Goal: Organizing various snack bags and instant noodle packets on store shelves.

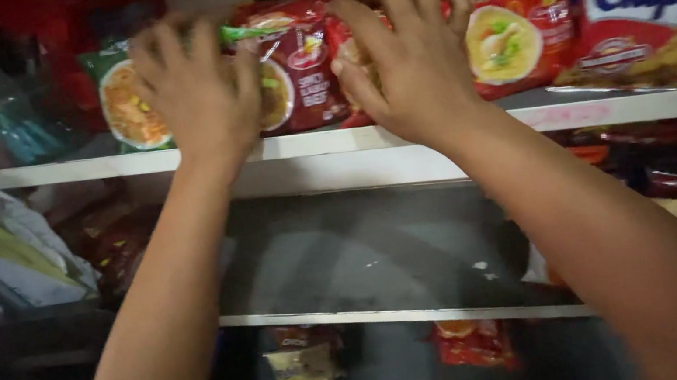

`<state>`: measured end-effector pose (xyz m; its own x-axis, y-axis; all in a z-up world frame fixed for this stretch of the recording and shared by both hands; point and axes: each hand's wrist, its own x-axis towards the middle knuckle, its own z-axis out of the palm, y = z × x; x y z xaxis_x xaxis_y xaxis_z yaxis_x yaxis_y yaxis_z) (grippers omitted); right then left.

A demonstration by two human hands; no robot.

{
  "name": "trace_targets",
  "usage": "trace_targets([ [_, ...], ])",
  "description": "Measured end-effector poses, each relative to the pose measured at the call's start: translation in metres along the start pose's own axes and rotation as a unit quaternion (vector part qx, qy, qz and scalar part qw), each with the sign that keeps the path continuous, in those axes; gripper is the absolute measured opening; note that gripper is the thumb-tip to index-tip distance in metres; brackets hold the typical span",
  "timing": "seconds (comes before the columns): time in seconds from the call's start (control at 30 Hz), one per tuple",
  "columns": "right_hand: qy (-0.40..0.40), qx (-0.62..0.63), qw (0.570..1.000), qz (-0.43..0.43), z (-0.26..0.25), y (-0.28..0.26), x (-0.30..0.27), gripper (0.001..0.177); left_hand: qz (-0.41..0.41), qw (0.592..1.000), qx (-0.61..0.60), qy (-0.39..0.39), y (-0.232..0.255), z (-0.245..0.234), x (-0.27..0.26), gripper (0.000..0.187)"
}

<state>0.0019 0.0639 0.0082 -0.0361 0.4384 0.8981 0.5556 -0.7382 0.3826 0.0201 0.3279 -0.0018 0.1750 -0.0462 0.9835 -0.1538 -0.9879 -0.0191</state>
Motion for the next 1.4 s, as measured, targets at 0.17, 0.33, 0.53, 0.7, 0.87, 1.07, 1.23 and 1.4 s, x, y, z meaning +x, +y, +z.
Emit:
trace_targets([
  [0.17,-0.052,-0.022,0.997,0.051,0.023,-0.012,0.014,0.055,-0.021,0.994,-0.086,-0.069,0.002,-0.005,-0.003,0.049],
  [0.33,-0.096,-0.027,0.993,0.061,0.017,-0.017,0.012,0.066,0.009,0.995,-0.097,-0.031,0.003,-0.014,-0.008,0.049],
  [0.53,-0.095,0.021,0.995,0.037,0.007,-0.023,0.009,0.062,0.014,0.97,-0.237,-0.044,0.004,-0.028,-0.016,0.039],
  [0.7,-0.056,0.032,0.998,0.002,0.005,-0.016,-0.004,0.059,0.122,0.916,-0.354,0.144,0.0,-0.011,-0.04,0.047],
  [0.87,-0.009,0.013,1.0,-0.027,-0.006,-0.023,-0.004,0.066,0.125,0.908,-0.324,0.236,0.007,-0.012,-0.055,0.048],
  [1.07,0.097,0.051,0.994,-0.014,-0.014,-0.042,-0.039,0.068,0.081,0.884,-0.329,0.323,0.025,-0.067,-0.081,0.037],
  [1.23,0.076,0.222,0.966,0.109,-0.033,-0.085,-0.099,0.072,0.067,0.874,-0.376,0.3,0.058,-0.064,-0.138,0.036],
  [1.4,-0.098,0.361,0.87,0.322,-0.019,-0.097,-0.181,0.032,-0.04,0.904,-0.414,0.096,0.089,-0.033,-0.216,0.034],
])
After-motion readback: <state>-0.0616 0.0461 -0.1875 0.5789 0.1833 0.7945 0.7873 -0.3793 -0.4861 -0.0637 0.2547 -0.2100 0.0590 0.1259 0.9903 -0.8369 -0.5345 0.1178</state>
